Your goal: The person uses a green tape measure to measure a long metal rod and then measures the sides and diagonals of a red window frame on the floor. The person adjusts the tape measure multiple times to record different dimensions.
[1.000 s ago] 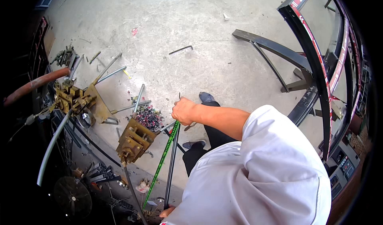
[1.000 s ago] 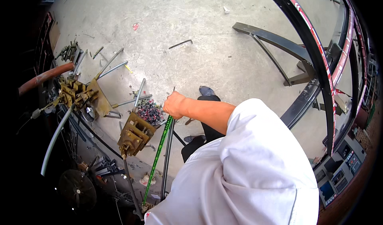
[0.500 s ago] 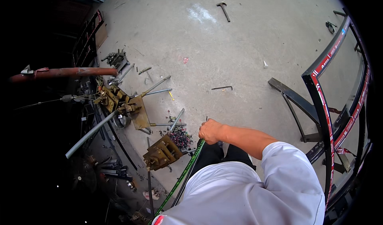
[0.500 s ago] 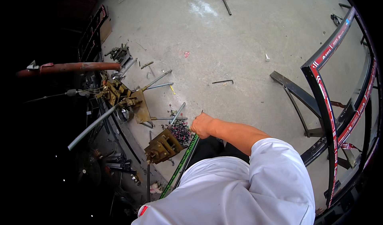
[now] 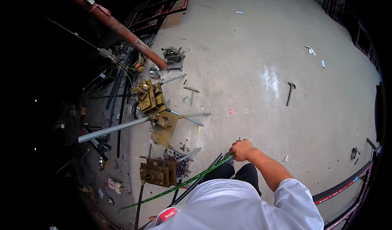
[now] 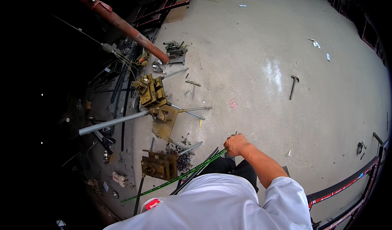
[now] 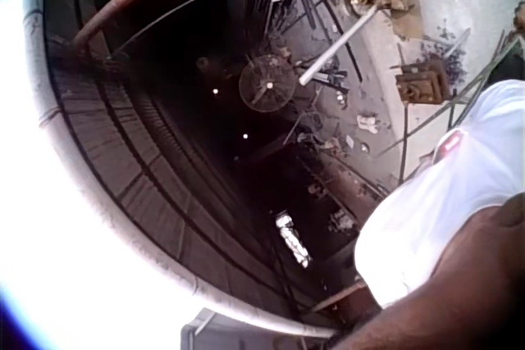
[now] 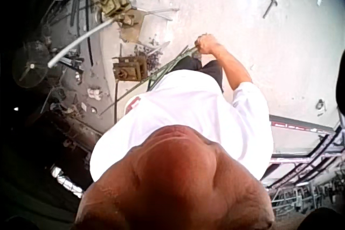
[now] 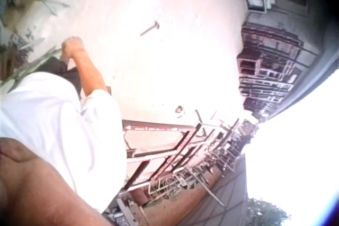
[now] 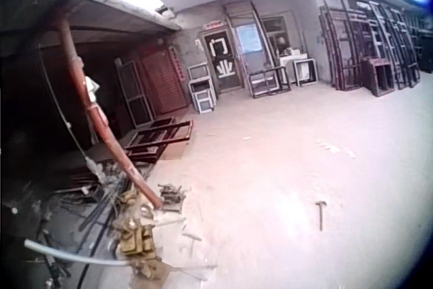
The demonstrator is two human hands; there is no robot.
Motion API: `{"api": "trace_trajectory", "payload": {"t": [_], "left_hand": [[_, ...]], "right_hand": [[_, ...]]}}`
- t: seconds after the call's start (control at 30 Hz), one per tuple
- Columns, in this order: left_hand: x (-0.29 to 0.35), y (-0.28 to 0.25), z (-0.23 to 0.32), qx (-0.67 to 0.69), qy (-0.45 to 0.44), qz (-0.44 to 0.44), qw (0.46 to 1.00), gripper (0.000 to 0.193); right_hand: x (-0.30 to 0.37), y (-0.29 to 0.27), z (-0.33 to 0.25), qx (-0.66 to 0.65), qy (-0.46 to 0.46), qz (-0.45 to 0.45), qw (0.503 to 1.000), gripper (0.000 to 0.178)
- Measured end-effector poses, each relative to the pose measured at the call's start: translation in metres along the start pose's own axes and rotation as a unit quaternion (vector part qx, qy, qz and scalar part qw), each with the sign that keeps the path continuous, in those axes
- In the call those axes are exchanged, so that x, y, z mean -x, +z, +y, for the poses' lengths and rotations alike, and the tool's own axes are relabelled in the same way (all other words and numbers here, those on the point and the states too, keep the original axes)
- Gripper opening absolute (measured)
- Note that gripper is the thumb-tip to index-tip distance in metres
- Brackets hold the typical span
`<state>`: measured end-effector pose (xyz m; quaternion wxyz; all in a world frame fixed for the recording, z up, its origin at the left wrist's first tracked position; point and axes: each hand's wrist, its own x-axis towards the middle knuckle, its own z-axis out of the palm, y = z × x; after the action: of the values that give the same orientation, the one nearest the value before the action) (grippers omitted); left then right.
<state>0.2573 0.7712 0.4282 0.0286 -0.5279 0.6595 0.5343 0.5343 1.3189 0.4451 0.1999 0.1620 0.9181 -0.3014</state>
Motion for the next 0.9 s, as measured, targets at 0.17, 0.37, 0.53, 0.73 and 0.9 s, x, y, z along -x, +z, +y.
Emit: {"api": "trace_trajectory", "payload": {"t": [0.17, 0.37, 0.53, 0.73, 0.9], "left_hand": [[0.060, 0.047, -0.012, 0.033, -0.022, 0.037, 0.998, 0.059], [0.163, 0.106, -0.097, 0.151, -0.067, 0.109, 0.980, 0.060], [0.295, 0.195, -0.178, 0.218, -0.118, 0.167, 0.954, 0.062], [0.368, 0.253, -0.225, 0.224, -0.132, 0.073, 0.963, 0.062], [0.404, 0.360, -0.229, 0.279, -0.199, 0.044, 0.938, 0.057]], "right_hand": [[-0.039, -0.102, 0.084, 0.058, -0.010, -0.027, 0.998, 0.022], [-0.101, -0.248, 0.190, 0.149, -0.049, -0.074, 0.985, 0.025], [-0.144, -0.365, 0.303, 0.203, -0.080, -0.079, 0.973, 0.025], [-0.193, -0.542, 0.392, 0.267, -0.063, -0.085, 0.958, 0.022], [-0.239, -0.679, 0.484, 0.290, -0.011, -0.039, 0.956, 0.019]]}}
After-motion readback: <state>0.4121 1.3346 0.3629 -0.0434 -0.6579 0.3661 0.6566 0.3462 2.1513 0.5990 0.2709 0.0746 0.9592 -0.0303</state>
